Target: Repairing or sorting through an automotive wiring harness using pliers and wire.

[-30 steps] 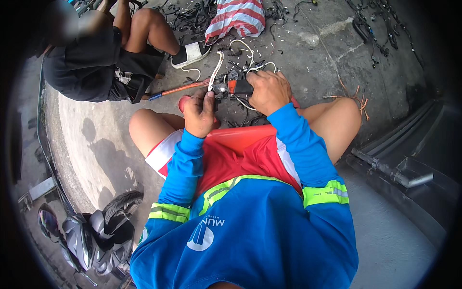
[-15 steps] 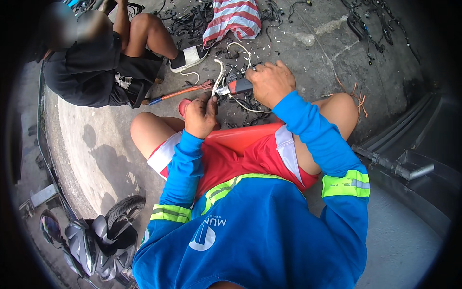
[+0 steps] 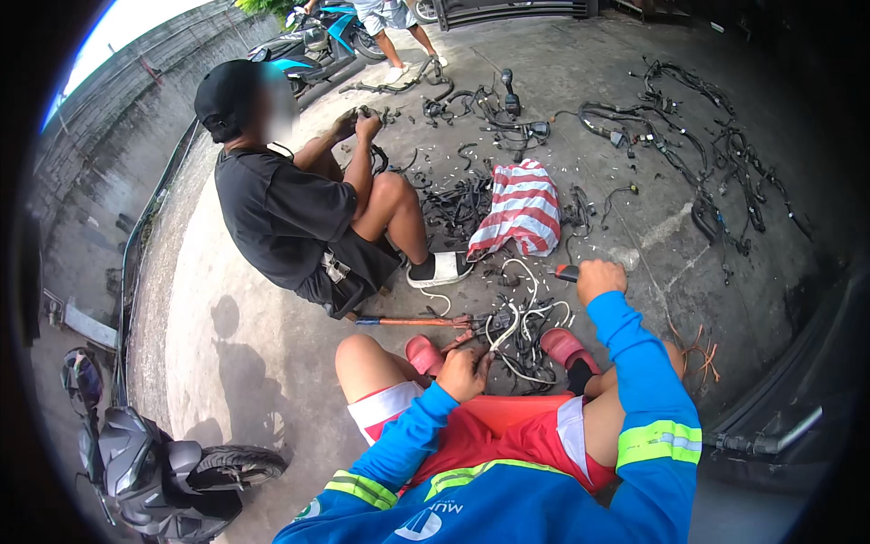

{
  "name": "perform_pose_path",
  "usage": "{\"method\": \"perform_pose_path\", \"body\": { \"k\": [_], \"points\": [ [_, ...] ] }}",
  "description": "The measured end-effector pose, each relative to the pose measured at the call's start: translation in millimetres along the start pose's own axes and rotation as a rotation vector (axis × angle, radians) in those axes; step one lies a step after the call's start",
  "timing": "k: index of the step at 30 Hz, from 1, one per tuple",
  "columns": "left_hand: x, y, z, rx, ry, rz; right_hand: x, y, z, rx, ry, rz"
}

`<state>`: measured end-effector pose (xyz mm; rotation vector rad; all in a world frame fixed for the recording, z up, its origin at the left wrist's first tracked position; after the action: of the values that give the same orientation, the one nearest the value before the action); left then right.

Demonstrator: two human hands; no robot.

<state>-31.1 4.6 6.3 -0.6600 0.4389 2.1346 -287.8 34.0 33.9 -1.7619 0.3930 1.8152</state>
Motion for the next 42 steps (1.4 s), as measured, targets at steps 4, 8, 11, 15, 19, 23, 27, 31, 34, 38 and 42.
{"method": "perform_pose_path", "body": {
  "k": [4, 8, 11, 15, 19, 23, 27, 31, 34, 38, 42],
  "points": [
    [-20.7, -2.2, -32.7, -0.089, -0.040, 0.193, -12.3, -25.0, 43.1, 0.191, 0.369, 0.159],
    [-13.9, 12.2, -19.9, -0.069, 0.006, 0.152, 36.8, -35.5, 34.2, 0.142, 0.668, 0.204],
    [-4.4, 9.7, -37.2, -0.105, -0.104, 0.120, 28.6, -45.4, 0.8, 0.087, 0.676, 0.076],
    [-7.8, 12.0, -36.3, -0.188, -0.095, 0.135, 37.8, -44.7, 9.0, 0.059, 0.701, 0.079],
    [-6.8, 9.5, -46.5, -0.209, -0.134, 0.207, 30.9, -48.4, 7.5, 0.031, 0.715, 0.069],
    [-0.4, 8.6, -45.8, -0.244, -0.089, 0.204, 29.9, -47.1, 9.6, 0.010, 0.764, 0.144],
    [-0.9, 12.2, -18.6, -0.170, -0.058, 0.187, 30.1, -46.4, 16.4, -0.007, 0.782, 0.177],
    [3.9, 10.5, -12.8, -0.116, -0.040, 0.185, 31.5, -41.6, 15.6, -0.022, 0.763, 0.257],
    [4.7, 6.5, -17.8, -0.098, -0.072, 0.190, 30.3, -40.3, 8.4, -0.024, 0.761, 0.242],
    [-0.1, 8.3, -34.1, -0.116, -0.106, 0.210, 32.5, -38.2, 1.5, -0.022, 0.737, 0.180],
    [2.3, 13.1, -50.9, -0.197, -0.167, 0.158, 51.8, -40.8, 9.3, -0.016, 0.785, 0.207]
  ]
}}
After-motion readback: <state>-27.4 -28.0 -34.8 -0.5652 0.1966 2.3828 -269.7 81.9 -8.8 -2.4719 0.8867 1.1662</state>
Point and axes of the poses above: each hand's wrist, its own y-axis towards the middle knuckle, its own x-axis out of the palm, z = x × y, the point moved 9 cm from there along y, towards the middle knuckle, and after that the axes turned 7 degrees about -z, right-handed, at the moved point
